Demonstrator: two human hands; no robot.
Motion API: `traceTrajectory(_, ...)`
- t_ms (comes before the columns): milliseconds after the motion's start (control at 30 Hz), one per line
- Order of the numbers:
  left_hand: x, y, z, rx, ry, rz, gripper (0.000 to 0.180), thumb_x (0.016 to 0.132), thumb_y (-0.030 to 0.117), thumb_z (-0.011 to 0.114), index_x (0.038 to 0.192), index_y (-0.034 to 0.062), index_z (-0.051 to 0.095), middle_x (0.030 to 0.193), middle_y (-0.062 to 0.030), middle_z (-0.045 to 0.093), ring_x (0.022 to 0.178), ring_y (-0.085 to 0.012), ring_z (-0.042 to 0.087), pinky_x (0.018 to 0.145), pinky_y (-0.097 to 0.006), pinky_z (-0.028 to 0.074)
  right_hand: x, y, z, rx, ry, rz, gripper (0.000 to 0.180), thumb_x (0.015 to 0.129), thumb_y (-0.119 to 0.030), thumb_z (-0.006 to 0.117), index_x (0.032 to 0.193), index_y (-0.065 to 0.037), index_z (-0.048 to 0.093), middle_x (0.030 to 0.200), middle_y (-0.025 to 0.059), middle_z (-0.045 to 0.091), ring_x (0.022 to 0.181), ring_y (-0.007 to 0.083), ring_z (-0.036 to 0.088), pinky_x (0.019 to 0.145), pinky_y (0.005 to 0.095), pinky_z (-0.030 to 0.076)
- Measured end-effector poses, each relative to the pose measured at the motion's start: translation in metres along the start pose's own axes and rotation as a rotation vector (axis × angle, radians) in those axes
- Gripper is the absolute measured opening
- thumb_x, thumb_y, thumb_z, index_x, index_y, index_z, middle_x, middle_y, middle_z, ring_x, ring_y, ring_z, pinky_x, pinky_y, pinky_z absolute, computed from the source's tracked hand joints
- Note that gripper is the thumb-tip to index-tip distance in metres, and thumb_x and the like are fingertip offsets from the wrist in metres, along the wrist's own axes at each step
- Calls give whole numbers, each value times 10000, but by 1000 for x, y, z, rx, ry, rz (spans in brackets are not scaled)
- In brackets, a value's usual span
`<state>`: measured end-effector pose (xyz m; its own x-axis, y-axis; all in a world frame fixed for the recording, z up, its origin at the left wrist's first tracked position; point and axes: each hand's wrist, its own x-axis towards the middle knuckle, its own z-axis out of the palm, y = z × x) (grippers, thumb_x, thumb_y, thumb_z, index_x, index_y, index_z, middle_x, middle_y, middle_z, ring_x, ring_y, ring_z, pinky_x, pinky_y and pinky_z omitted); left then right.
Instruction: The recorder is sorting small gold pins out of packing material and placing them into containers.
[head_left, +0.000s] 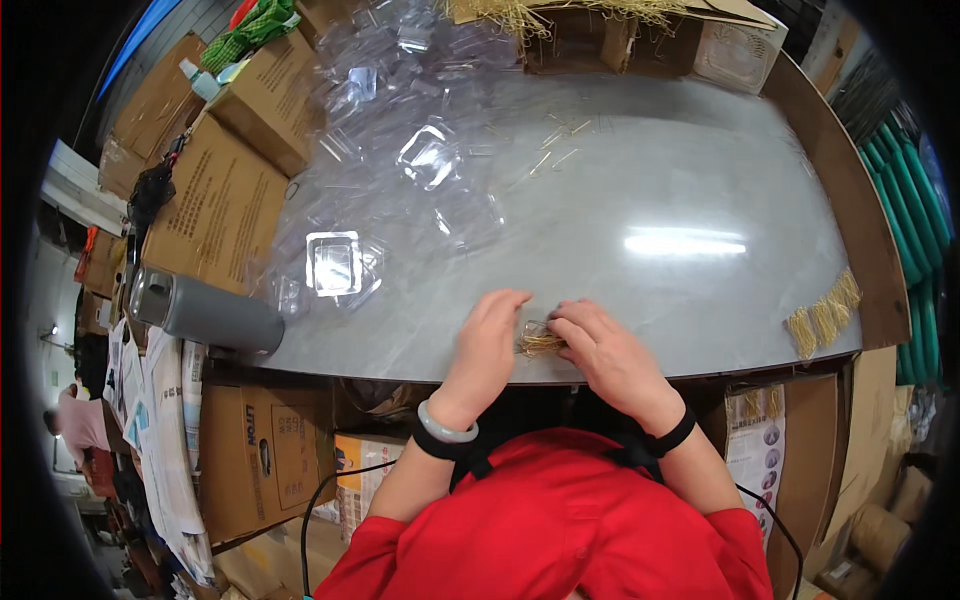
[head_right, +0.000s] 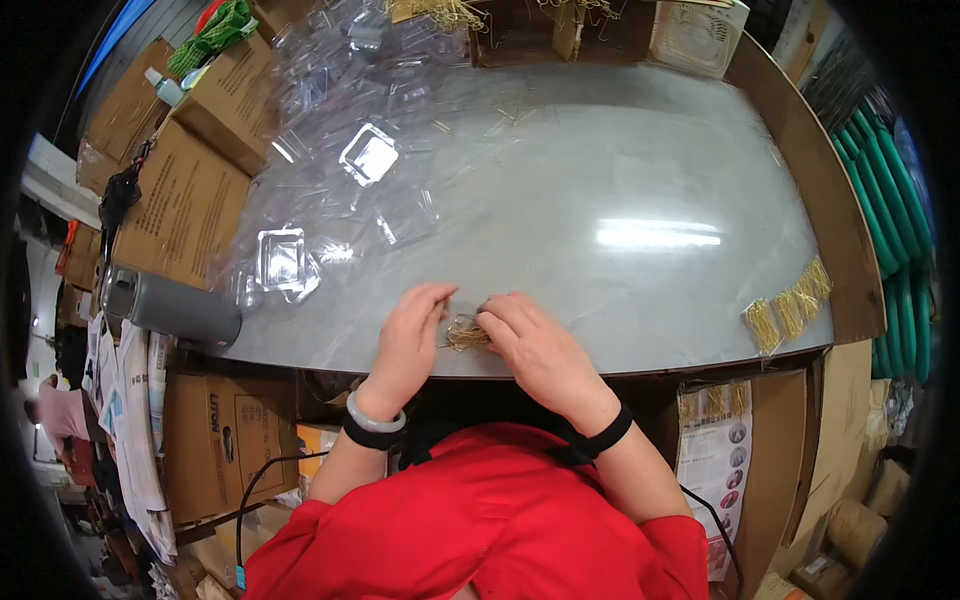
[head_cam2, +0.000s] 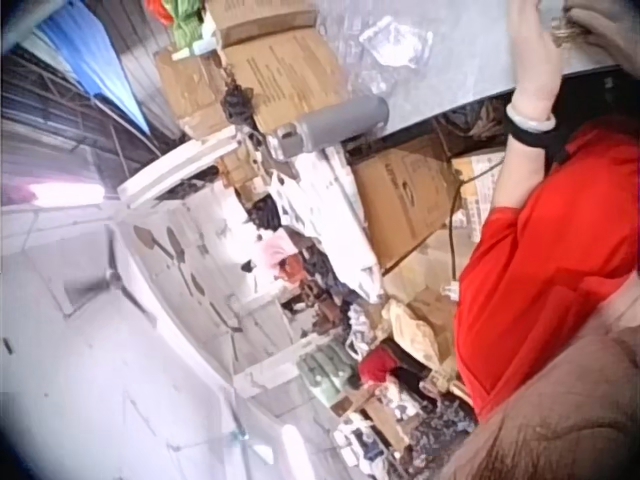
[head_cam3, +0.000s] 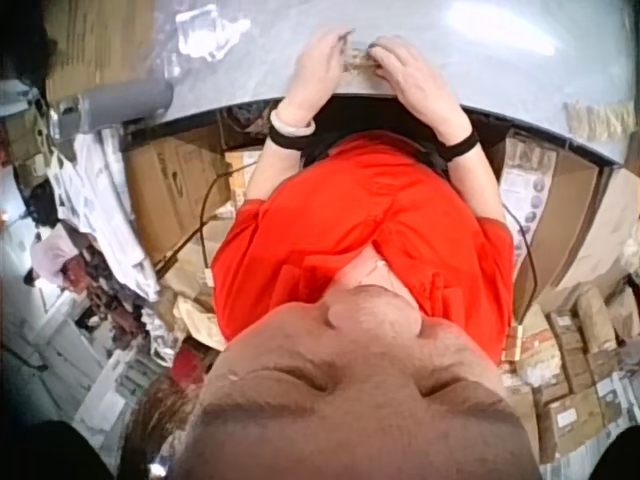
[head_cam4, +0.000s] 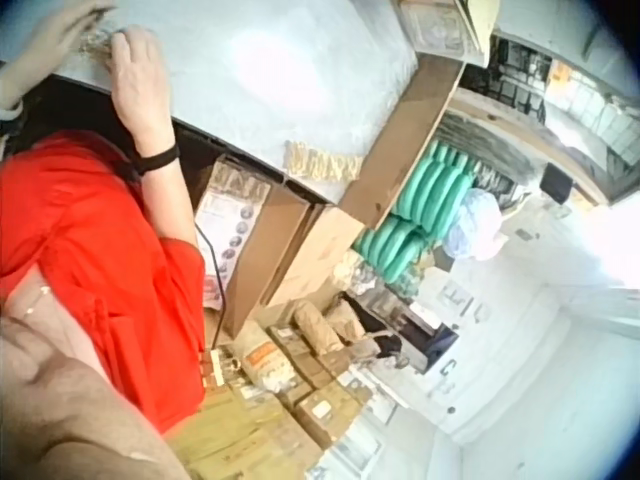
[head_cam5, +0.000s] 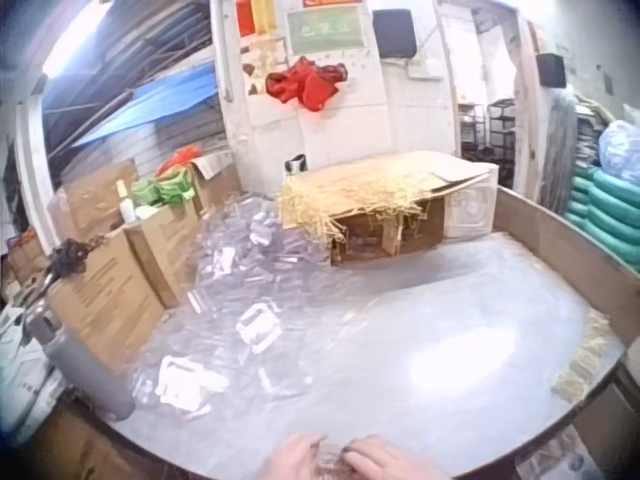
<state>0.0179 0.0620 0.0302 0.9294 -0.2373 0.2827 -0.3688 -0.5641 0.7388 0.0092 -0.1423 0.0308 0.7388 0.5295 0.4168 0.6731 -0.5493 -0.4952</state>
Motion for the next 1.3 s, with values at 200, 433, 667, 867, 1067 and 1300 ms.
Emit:
traceTrajectory(200, -34, 5, 1, 384, -191, 96, 808, 856, 208, 738, 1482, -82, 316, 1489, -294, 370, 1412, -473, 324, 1183, -555, 247, -5, 12, 5, 133, 2, -3, 413, 822, -74, 671, 1210, -3, 549, 1237, 200, 561, 1199, 383, 543, 1023, 426, 469)
traceTrajectory(433, -19, 0, 27, 280, -292, 171, 717, 885, 102, 669, 1482, -89, 321, 1515, -307, 343, 1444, -478, 289, 1200, -535, 246, -27, -5, 23, 107, 354, 288, 424, 956, -201, 586, 1296, 42, 516, 1351, 270, 494, 1284, 432, 472, 1089, 472, 410)
traceTrajectory(667, -1, 0, 50, -118, -311, 206, 468, 998, 218, 525, 1417, 18, 468, 1382, -193, 484, 1243, -397, 496, 1055, -458, 402, -3, -17, 42, 287, 232, 316, 512, 1016, -264, 511, 1396, 63, 407, 1496, 283, 357, 1411, 444, 323, 1172, 463, 309)
traceTrajectory(867, -7, -31, 48, 6, -142, 267, 655, 966, 448, 616, 1467, 56, 461, 1482, -205, 483, 1363, -438, 429, 1116, -598, 335, -12, -8, 32, 428, 281, 358, 575, 1039, -306, 479, 1447, 79, 353, 1528, 289, 318, 1439, 431, 300, 1195, 453, 281)
traceTrajectory(1067, -26, -44, 54, -142, -31, 98, 400, 982, 205, 527, 1316, -15, 540, 1296, -212, 556, 1240, -390, 499, 1037, -459, 417, -2, -30, 32, 593, 77, 387, 570, 1021, -292, 492, 1460, 40, 346, 1556, 280, 290, 1433, 451, 303, 1188, 441, 291)
traceTrajectory(1300, -15, 1, 43, 89, -117, 239, 845, 795, 136, 783, 1480, -40, 320, 1433, -269, 427, 1324, -461, 425, 1117, -500, 370, -18, 20, -4, 283, 70, 143, 593, 850, -234, 736, 1333, 2, 486, 1314, 232, 536, 1262, 433, 485, 1051, 478, 421)
